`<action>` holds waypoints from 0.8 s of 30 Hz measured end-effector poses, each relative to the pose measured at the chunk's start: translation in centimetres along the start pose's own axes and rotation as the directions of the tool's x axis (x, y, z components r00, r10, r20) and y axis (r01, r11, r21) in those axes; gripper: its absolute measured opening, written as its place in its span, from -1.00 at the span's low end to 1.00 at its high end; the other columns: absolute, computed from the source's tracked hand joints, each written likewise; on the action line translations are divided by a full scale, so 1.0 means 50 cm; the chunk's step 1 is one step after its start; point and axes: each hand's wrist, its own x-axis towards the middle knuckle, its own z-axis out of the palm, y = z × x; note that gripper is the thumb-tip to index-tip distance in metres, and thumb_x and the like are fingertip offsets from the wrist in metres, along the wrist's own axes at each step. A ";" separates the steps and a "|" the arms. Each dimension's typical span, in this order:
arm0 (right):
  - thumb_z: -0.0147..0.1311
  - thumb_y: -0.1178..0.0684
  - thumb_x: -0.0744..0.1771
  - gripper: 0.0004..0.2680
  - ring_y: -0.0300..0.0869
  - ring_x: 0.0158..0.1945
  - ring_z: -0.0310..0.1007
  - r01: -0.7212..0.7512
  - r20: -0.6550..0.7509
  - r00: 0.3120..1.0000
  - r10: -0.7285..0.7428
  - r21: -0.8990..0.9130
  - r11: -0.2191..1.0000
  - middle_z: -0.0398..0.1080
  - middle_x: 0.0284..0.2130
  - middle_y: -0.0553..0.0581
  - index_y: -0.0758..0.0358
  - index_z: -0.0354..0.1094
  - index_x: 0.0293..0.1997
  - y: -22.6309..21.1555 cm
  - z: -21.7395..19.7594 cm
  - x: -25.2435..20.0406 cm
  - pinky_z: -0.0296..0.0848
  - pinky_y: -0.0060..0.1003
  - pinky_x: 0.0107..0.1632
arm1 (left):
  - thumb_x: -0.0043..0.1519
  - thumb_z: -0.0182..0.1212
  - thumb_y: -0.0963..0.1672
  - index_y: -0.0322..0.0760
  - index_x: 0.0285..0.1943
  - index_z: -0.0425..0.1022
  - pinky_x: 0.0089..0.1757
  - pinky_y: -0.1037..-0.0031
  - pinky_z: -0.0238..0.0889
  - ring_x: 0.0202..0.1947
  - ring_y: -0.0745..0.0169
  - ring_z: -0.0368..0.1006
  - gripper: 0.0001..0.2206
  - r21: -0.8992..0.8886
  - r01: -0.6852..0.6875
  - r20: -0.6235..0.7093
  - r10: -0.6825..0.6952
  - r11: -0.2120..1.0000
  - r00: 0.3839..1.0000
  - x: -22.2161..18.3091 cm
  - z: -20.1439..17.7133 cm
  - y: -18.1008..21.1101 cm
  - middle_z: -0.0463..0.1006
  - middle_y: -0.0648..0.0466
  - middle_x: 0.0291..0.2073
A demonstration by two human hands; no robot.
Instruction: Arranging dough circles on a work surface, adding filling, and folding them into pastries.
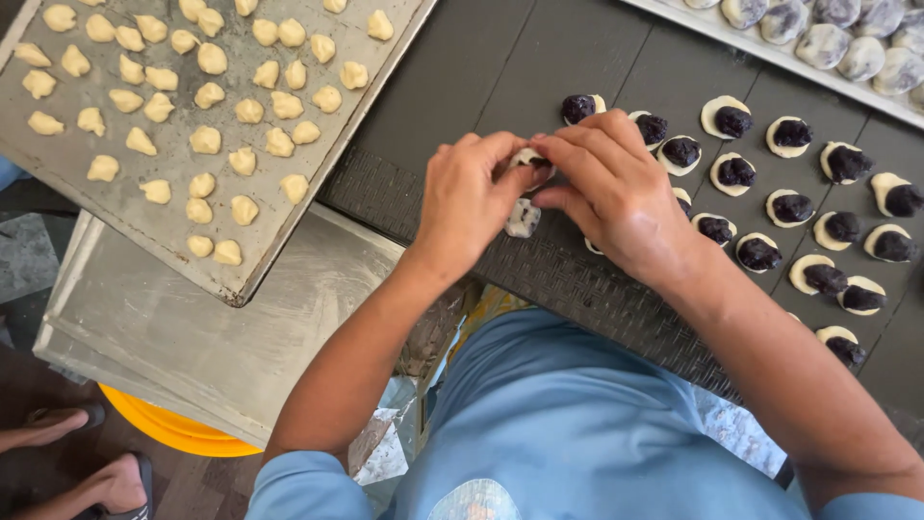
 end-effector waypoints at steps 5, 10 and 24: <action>0.34 0.15 0.27 -0.76 0.14 -0.27 0.40 0.156 -0.045 0.986 -0.158 -0.047 0.987 0.41 -0.30 0.34 0.59 0.44 -0.14 0.002 -0.017 0.020 0.46 -0.12 -0.16 | 0.09 0.27 0.07 0.20 -0.20 0.62 -0.39 0.50 0.27 -0.52 0.22 0.52 -0.83 -0.295 0.320 0.229 -0.258 0.900 0.938 0.012 -0.036 0.046 0.52 0.19 -0.66; 0.22 0.24 0.34 -0.91 0.06 -0.36 0.38 0.156 -0.139 0.976 -0.169 -0.096 0.983 0.41 -0.39 0.27 0.50 0.47 -0.31 0.001 0.003 0.023 0.46 -0.17 -0.23 | 0.24 0.19 0.02 -0.25 -0.07 0.60 -0.32 0.41 0.55 -0.37 0.18 0.59 -0.69 -0.686 0.362 0.174 -0.341 0.632 0.924 -0.009 -0.020 0.063 0.58 -0.04 -0.24; 0.32 0.22 0.25 -0.83 0.12 -0.32 0.38 -0.071 -0.027 0.997 0.075 0.121 0.990 0.35 -0.41 0.26 0.48 0.39 -0.24 0.024 0.023 -0.033 0.41 -0.08 -0.24 | 0.18 0.21 -0.18 -0.15 -0.09 0.47 -0.42 0.36 0.45 -0.44 0.10 0.51 -0.85 -0.298 0.163 0.143 -0.125 0.941 0.982 0.017 0.011 0.015 0.47 0.03 -0.46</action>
